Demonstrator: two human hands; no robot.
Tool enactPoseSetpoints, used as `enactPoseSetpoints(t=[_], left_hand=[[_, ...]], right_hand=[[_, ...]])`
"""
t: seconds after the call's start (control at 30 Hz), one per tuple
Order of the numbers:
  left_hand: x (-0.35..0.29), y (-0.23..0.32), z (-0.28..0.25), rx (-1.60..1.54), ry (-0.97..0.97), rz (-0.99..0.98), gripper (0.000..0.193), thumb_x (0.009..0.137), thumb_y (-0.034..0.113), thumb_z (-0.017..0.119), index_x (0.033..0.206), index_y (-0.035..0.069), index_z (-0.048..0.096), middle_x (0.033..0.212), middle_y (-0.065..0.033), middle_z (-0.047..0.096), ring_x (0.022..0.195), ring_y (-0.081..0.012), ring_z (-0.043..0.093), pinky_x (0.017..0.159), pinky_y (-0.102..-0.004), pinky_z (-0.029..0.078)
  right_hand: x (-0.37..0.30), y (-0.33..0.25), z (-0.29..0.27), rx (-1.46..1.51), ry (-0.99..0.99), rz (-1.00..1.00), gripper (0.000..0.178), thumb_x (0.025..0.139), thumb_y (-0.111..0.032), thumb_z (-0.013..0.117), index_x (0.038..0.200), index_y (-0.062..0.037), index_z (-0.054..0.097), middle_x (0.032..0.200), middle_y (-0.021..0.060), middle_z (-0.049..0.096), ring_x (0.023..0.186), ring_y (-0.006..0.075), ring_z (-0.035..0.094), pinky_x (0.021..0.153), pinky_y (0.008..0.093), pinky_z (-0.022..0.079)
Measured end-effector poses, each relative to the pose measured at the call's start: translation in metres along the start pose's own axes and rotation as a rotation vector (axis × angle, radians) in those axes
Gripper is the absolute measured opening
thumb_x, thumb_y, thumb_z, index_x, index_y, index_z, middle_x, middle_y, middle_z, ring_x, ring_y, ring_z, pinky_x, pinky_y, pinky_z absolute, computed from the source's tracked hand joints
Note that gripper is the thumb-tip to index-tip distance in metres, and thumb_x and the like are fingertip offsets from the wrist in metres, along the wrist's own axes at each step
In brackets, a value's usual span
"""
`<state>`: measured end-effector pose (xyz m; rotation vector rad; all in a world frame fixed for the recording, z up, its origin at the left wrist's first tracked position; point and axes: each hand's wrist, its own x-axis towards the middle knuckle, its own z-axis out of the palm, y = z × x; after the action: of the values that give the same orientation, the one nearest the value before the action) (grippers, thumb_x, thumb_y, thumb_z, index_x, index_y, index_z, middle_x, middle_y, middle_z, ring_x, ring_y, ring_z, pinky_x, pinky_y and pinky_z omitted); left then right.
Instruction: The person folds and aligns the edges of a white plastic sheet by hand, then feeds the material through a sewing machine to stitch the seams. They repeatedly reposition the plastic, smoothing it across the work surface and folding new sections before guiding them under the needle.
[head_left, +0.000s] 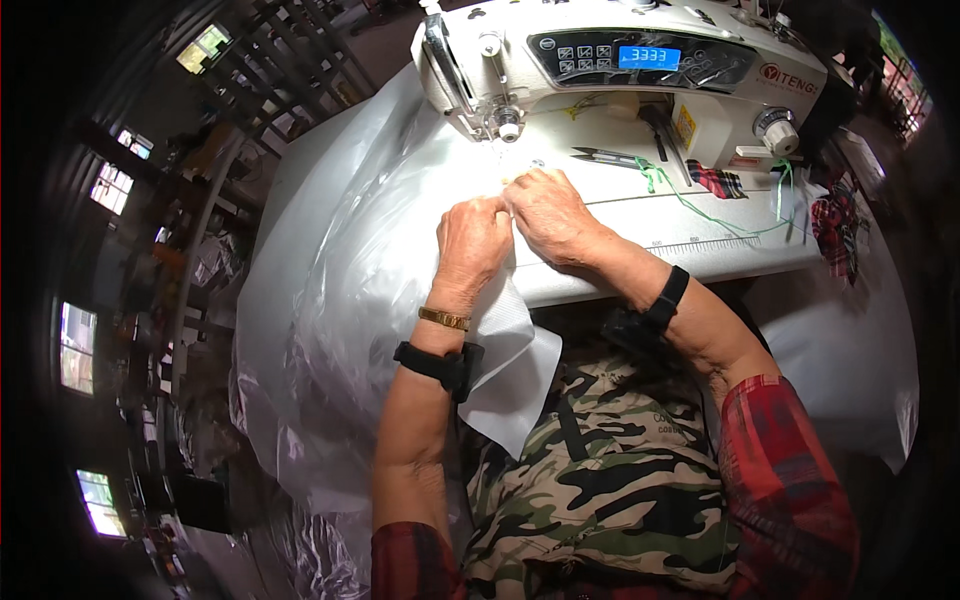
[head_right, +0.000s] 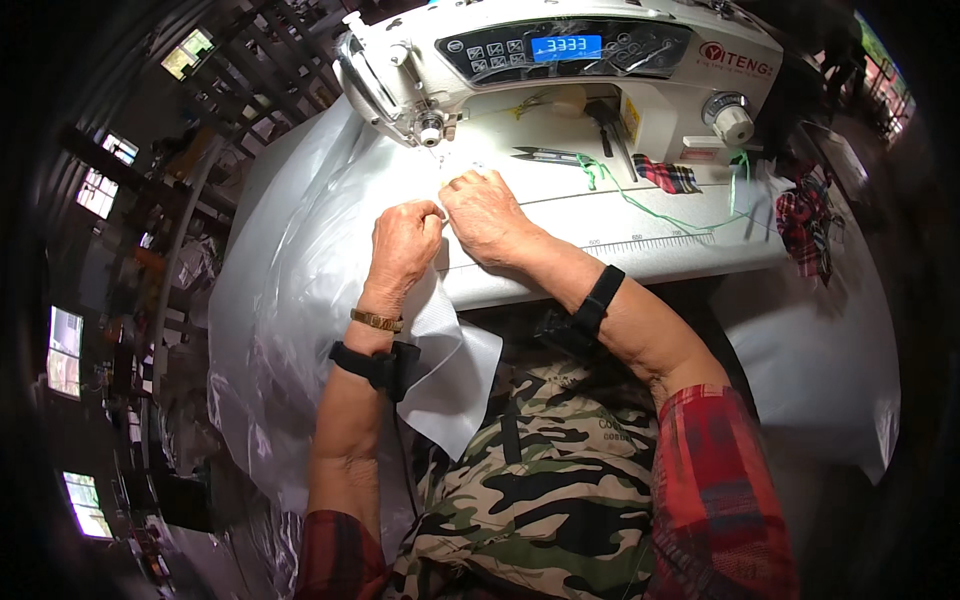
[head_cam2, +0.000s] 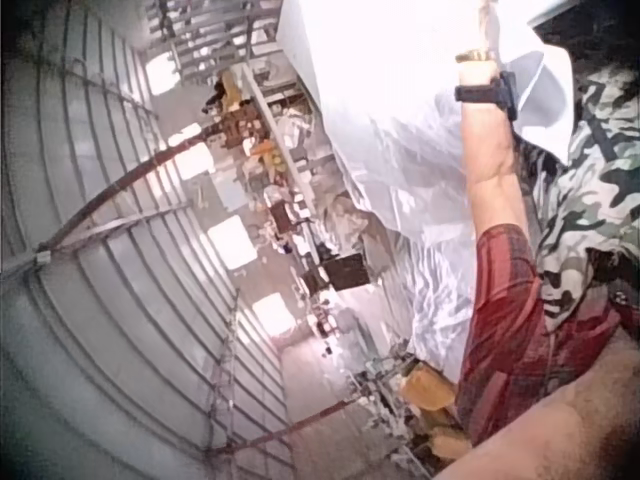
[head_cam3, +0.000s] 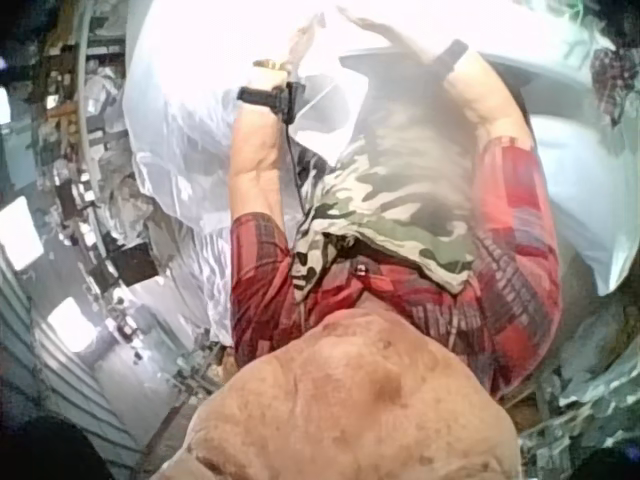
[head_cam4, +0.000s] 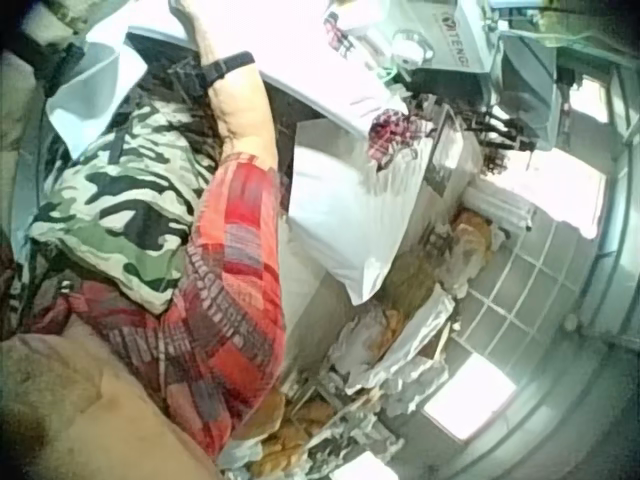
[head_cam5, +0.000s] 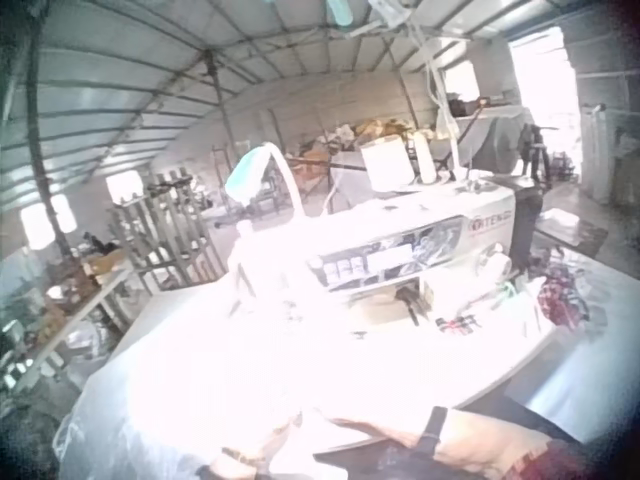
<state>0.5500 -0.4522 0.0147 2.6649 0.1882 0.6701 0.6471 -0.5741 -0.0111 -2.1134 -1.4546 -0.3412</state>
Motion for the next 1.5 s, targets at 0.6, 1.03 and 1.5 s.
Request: enactPoseSetpoints(t=[0.6, 1.03, 1.5], left_hand=[[-0.365, 0.015, -0.034, -0.579, 0.067, -0.748, 0.024, 0.096, 0.008, 0.057, 0.116, -0.003, 0.063, 0.096, -0.0125, 0.072, 0.083, -0.0157, 0.068, 0.073, -0.0263, 0.052], [-0.388, -0.059, 0.049, -0.469, 0.046, -0.739, 0.045, 0.096, 0.030, 0.059, 0.124, -0.006, 0.057, 0.126, -0.0243, 0.060, 0.116, -0.0408, 0.057, 0.097, -0.0408, 0.046], [-0.320, -0.052, 0.057, -0.196, -0.136, -0.647, 0.057, 0.094, 0.040, 0.057, 0.125, -0.007, 0.049, 0.118, -0.0247, 0.058, 0.109, -0.0418, 0.058, 0.090, -0.0451, 0.048]], right_hand=[[-0.093, -0.053, -0.019, 0.911, 0.117, 0.245, 0.063, 0.094, -0.010, 0.057, 0.147, 0.0075, 0.026, 0.144, 0.0244, 0.043, 0.119, 0.0278, 0.057, 0.101, 0.0350, 0.043], [-0.164, -0.096, 0.023, 1.490, -0.172, 0.898, 0.033, 0.091, -0.027, 0.070, 0.108, -0.0020, 0.057, 0.094, 0.0007, 0.060, 0.076, 0.0062, 0.054, 0.065, 0.0212, 0.046], [-0.167, -0.061, -0.008, 1.118, -0.709, 0.475, 0.034, 0.094, -0.024, 0.062, 0.109, 0.0061, 0.065, 0.093, 0.0049, 0.070, 0.082, 0.0134, 0.062, 0.074, 0.0278, 0.048]])
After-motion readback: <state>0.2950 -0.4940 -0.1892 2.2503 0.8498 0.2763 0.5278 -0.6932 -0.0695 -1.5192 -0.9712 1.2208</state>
